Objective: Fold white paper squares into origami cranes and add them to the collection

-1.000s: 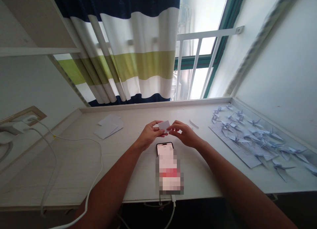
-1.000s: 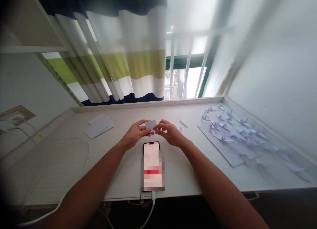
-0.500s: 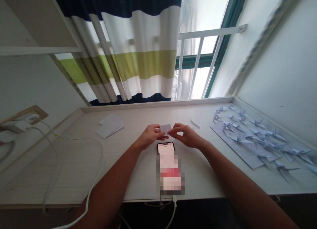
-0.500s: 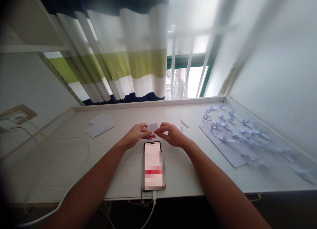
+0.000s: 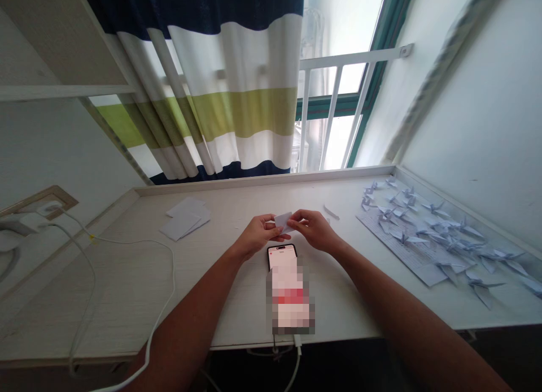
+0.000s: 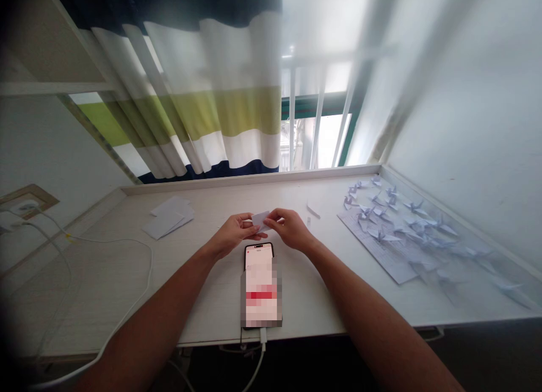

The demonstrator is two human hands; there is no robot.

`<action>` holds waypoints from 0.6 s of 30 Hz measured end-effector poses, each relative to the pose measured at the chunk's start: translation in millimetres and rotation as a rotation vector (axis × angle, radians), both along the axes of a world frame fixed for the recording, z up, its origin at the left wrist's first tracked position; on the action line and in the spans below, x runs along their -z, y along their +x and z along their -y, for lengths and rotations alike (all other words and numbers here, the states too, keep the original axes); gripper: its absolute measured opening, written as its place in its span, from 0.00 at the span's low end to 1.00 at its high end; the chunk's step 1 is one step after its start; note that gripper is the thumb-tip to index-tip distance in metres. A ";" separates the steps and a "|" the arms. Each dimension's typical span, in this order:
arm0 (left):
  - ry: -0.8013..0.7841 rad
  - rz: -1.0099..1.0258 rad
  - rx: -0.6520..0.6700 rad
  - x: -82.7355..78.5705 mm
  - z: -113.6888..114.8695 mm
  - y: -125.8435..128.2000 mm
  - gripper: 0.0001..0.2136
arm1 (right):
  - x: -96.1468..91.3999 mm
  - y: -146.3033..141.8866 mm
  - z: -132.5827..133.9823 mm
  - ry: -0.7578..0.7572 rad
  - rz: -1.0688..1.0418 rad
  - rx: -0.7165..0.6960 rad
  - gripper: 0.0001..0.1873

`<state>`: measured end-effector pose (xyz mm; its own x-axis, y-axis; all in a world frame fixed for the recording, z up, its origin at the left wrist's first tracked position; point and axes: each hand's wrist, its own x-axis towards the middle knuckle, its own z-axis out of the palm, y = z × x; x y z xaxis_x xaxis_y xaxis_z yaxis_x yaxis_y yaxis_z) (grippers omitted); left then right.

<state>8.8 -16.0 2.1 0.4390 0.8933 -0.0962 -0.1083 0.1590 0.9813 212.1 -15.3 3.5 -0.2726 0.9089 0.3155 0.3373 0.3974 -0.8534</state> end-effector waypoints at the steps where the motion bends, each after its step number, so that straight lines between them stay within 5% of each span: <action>1: 0.002 -0.008 0.004 1.0 -0.5 -0.2 0.24 | 0.3 -0.4 -0.1 -0.001 -0.012 0.012 0.13; 18: 0.015 -0.019 0.008 -4.7 3.7 5.5 0.23 | -0.6 -0.9 -1.8 -0.065 -0.171 0.063 0.14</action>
